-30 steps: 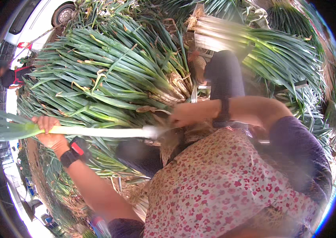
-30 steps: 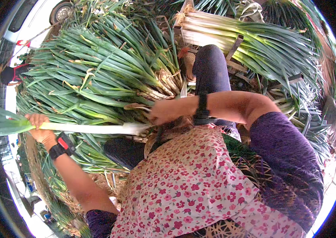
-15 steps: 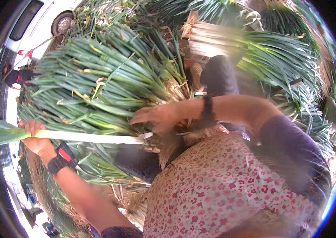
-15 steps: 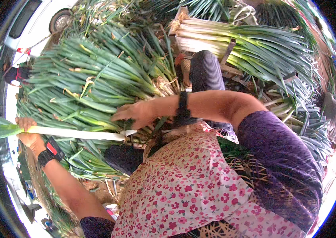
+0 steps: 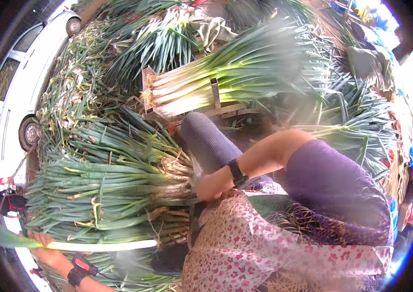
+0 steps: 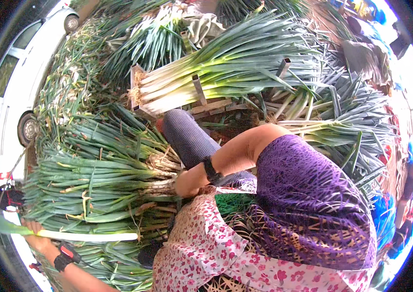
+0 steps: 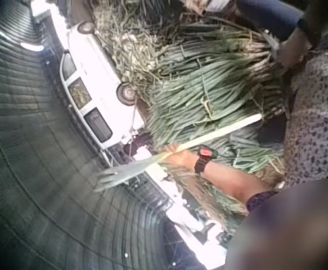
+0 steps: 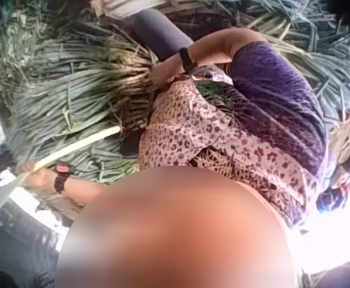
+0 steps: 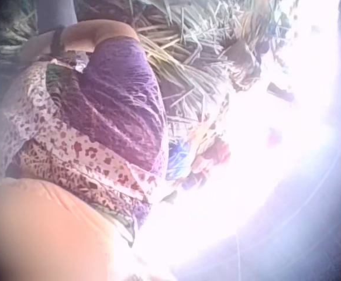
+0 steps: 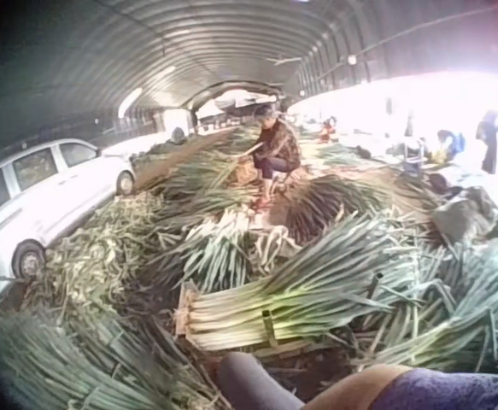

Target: The person pulls green onions from a pile, peels away the outer layers by hand, and places the cleaned onions into a metal frame before setting the bundle aside.

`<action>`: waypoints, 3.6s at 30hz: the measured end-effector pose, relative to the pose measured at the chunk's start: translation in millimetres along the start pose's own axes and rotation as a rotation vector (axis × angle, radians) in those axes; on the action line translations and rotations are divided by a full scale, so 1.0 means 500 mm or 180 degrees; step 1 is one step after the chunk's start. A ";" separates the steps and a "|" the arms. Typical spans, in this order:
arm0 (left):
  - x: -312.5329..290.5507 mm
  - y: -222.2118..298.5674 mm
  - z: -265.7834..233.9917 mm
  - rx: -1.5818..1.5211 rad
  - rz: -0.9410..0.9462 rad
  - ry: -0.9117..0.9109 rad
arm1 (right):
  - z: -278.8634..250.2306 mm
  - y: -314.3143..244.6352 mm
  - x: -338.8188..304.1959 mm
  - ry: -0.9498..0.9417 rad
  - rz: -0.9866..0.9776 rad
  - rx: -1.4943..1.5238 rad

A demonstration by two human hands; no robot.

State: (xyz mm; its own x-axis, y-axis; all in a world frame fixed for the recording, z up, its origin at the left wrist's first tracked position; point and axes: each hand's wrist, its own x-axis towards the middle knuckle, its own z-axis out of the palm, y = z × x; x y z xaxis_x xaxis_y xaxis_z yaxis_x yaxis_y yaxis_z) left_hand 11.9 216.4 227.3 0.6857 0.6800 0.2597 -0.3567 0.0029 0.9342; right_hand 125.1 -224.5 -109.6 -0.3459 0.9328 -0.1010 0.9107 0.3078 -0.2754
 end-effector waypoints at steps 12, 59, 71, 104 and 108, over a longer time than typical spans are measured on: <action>-0.077 -0.385 0.797 0.2904 -0.0411 -0.2613 | -0.569 0.254 -0.324 0.1950 0.1974 -0.2353; -0.220 -0.903 0.589 0.2608 -0.1688 -0.2938 | -0.079 0.829 -0.738 -0.0073 0.4361 0.0559; -0.270 -0.904 0.509 0.2430 -0.2070 -0.2728 | -0.099 0.853 -0.721 -0.0230 0.4189 0.0711; -0.640 -0.743 -0.020 0.1631 -0.3333 -0.0674 | -0.273 0.304 0.057 0.1153 0.3030 0.3025; -0.656 -0.717 -0.031 0.3077 -0.2158 -0.1367 | -0.051 0.345 0.291 0.0999 0.3235 0.3037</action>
State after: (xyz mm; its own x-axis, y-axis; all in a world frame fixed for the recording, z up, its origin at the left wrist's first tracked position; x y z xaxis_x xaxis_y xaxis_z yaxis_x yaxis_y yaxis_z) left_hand -95.0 3.7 -196.6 0.7645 0.4583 -0.4533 0.6333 -0.4033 0.6605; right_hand 237.8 -30.8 -147.6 0.5317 0.7089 -0.4634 0.1871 -0.6319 -0.7521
